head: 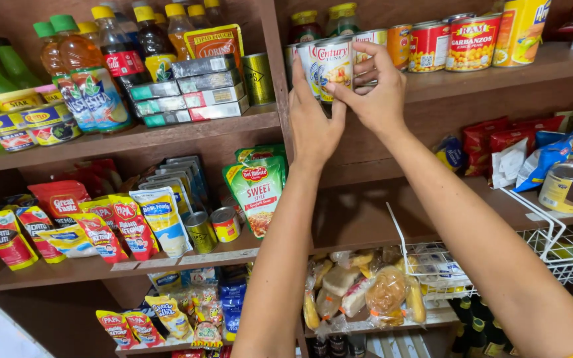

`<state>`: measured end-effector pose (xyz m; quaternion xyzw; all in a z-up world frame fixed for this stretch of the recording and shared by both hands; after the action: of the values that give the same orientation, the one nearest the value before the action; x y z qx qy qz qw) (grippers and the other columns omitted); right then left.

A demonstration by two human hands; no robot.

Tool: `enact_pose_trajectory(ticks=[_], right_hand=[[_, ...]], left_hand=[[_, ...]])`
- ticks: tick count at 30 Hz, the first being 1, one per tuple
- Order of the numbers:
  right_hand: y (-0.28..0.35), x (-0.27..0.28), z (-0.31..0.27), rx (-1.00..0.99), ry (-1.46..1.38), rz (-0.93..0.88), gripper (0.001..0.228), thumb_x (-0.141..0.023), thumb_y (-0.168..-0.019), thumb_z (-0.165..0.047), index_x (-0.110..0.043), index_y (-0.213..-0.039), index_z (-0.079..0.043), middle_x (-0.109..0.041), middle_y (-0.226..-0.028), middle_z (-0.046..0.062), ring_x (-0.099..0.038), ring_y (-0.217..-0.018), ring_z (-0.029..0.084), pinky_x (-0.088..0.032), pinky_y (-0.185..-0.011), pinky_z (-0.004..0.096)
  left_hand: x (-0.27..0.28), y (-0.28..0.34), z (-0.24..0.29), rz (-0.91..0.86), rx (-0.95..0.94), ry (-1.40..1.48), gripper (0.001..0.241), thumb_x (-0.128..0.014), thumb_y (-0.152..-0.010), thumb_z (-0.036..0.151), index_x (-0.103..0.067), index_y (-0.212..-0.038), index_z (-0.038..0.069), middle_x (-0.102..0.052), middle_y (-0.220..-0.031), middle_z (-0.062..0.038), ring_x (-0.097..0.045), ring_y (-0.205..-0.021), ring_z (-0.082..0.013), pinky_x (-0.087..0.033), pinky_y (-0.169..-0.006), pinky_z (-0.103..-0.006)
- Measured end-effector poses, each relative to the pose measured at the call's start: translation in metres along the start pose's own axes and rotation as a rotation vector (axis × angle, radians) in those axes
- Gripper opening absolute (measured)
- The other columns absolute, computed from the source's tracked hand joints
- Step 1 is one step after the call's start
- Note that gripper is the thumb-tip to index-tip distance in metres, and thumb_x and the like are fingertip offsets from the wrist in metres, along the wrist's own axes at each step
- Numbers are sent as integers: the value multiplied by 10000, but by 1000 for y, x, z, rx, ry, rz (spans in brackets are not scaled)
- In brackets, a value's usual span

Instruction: Stocking canned goods onto grocery store shelves.

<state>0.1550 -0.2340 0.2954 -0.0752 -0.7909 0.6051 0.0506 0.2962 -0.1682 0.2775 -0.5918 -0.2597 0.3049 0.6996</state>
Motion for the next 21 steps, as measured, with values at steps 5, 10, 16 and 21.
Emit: enact_pose_trajectory(ticks=[5, 10, 16, 21], right_hand=[[5, -4, 2, -11, -76, -27, 674, -986, -804, -243, -641, -1361, -83, -724, -1024, 56, -701, -877, 106, -615, -774, 269], [7, -11, -18, 48, -178, -94, 594, -900, -893, -223, -628, -1395, -56, -778, -1137, 96, -747, -987, 110, -621, -817, 261], [-3, -27, -10, -180, -97, -136, 529, -875, -871, -251, -689, -1339, -85, -804, -1080, 73, -765, -952, 87, -594, -738, 246], [-16, -45, 16, -79, -250, -201, 518, -921, -856, -235, -703, -1291, -59, -751, -1069, 51, -673, -931, 58, -579, -786, 239]], left_hand=[[8, 22, 1, 129, -113, -2, 650, -716, -939, 115, -399, -1493, -8, -512, -1412, -259, -532, -1316, -427, -447, -1146, -486], [11, 29, 1, 171, -119, 34, 493, -684, -992, 83, -492, -1436, -15, -537, -1387, -229, -549, -1314, -397, -461, -1145, -469], [21, 16, 4, 237, -113, -177, 436, -714, -966, 135, -532, -1341, 4, -546, -1317, -194, -550, -1232, -384, -448, -1086, -488], [26, 9, -2, 255, -98, -236, 437, -730, -941, 182, -571, -1325, 45, -565, -1242, -151, -574, -1162, -358, -455, -1014, -485]])
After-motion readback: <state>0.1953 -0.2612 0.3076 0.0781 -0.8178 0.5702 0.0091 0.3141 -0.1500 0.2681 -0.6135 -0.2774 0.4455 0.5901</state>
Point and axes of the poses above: each hand's wrist, its own y-axis away from the middle knuckle, its own x-axis out of the back of the hand, z = x × y, the point moved 6 cm from there along -y, towards the middle knuckle
